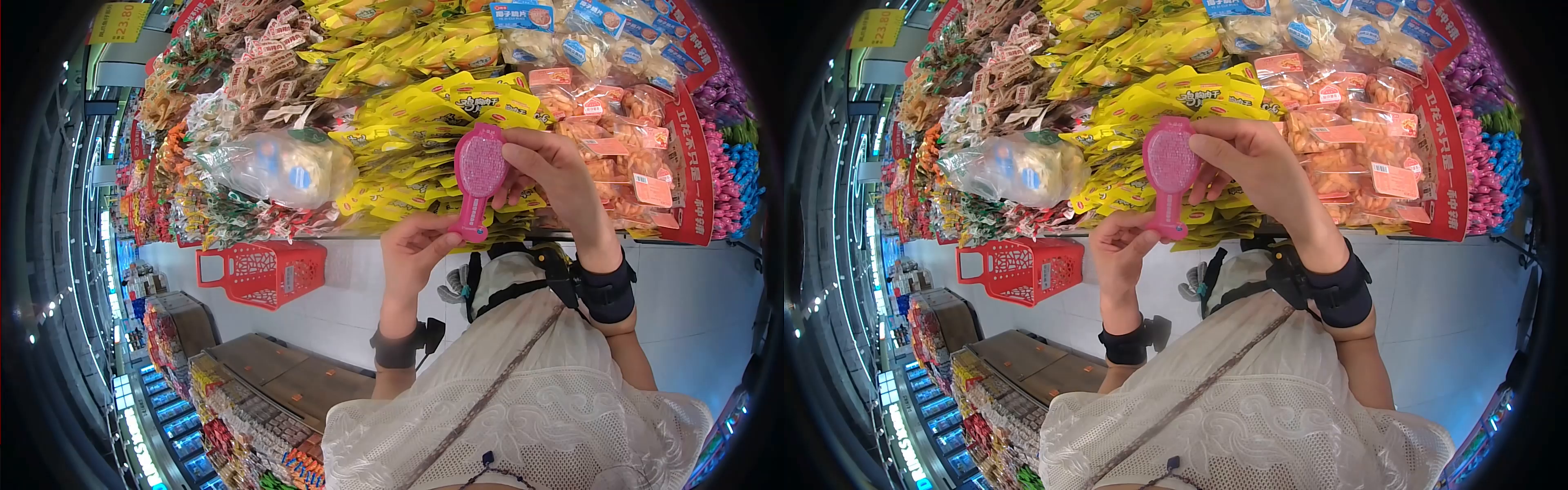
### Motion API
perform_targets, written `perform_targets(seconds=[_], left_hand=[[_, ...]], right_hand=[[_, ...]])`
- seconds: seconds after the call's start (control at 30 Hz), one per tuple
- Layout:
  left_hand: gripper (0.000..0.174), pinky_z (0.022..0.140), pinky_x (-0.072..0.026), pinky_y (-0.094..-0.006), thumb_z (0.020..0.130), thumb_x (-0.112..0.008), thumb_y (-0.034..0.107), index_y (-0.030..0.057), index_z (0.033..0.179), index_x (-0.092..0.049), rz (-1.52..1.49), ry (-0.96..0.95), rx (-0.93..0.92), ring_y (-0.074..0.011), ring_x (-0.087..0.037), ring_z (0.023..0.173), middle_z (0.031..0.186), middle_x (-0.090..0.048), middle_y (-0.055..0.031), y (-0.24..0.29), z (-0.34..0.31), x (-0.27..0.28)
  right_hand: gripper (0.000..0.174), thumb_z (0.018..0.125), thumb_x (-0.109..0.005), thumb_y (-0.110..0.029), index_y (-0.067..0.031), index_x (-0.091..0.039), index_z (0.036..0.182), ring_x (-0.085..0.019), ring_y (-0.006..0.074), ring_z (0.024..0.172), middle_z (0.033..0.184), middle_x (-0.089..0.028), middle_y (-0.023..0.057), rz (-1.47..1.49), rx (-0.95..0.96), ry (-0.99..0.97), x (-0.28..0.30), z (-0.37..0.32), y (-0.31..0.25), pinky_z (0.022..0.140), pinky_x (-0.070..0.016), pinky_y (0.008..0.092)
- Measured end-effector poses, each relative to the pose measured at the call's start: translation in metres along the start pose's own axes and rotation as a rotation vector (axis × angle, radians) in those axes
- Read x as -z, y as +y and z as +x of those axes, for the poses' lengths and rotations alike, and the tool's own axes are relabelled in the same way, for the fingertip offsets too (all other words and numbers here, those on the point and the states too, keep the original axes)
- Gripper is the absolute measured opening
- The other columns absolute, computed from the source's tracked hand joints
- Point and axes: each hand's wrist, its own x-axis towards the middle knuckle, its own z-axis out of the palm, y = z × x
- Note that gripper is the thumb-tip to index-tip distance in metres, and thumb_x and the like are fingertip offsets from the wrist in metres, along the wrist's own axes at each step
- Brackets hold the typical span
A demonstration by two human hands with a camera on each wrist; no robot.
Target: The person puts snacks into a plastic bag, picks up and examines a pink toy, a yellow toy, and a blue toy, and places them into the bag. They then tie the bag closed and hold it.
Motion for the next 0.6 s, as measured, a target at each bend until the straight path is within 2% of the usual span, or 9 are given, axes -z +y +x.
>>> perform_targets(seconds=[0.2, 0.3, 0.6], left_hand=[[0.019, 0.065, -0.0484, -0.0272, 0.070, -0.059, -0.006, -0.0057, 0.088, -0.055, 0.003, 0.002, -0.008, -0.0185, -0.060, 0.068, 0.078, -0.060, -0.0149, 0.0007, -0.0003, -0.0021], [0.018, 0.072, -0.0482, -0.0289, 0.072, -0.056, -0.009, -0.0075, 0.090, -0.054, -0.037, -0.062, 0.009, -0.0191, -0.059, 0.078, 0.087, -0.059, -0.0158, 0.0005, -0.0007, 0.0025], [0.019, 0.067, -0.0490, -0.0257, 0.071, -0.059, -0.007, -0.0059, 0.089, -0.056, 0.009, -0.020, 0.024, -0.0158, -0.059, 0.073, 0.085, -0.060, -0.0125, -0.0037, -0.0018, 0.0050]], right_hand=[[0.026, 0.085, -0.047, -0.015, 0.0037, -0.053, 0.101, -0.059, 0.0121, 0.057, 0.072, -0.060, 0.0058, 0.000, -0.007, 0.002, 0.0005, -0.0003, -0.0007, 0.049, -0.0437, 0.0185], [0.026, 0.085, -0.047, -0.015, 0.0036, -0.053, 0.102, -0.059, 0.0120, 0.057, 0.072, -0.060, 0.0057, -0.001, -0.005, 0.002, 0.0006, -0.0002, -0.0007, 0.049, -0.0436, 0.0184], [0.026, 0.085, -0.046, -0.016, 0.0034, -0.053, 0.101, -0.059, 0.0118, 0.058, 0.073, -0.059, 0.0054, -0.006, -0.014, -0.015, 0.0011, 0.0002, -0.0020, 0.050, -0.0436, 0.0185]])
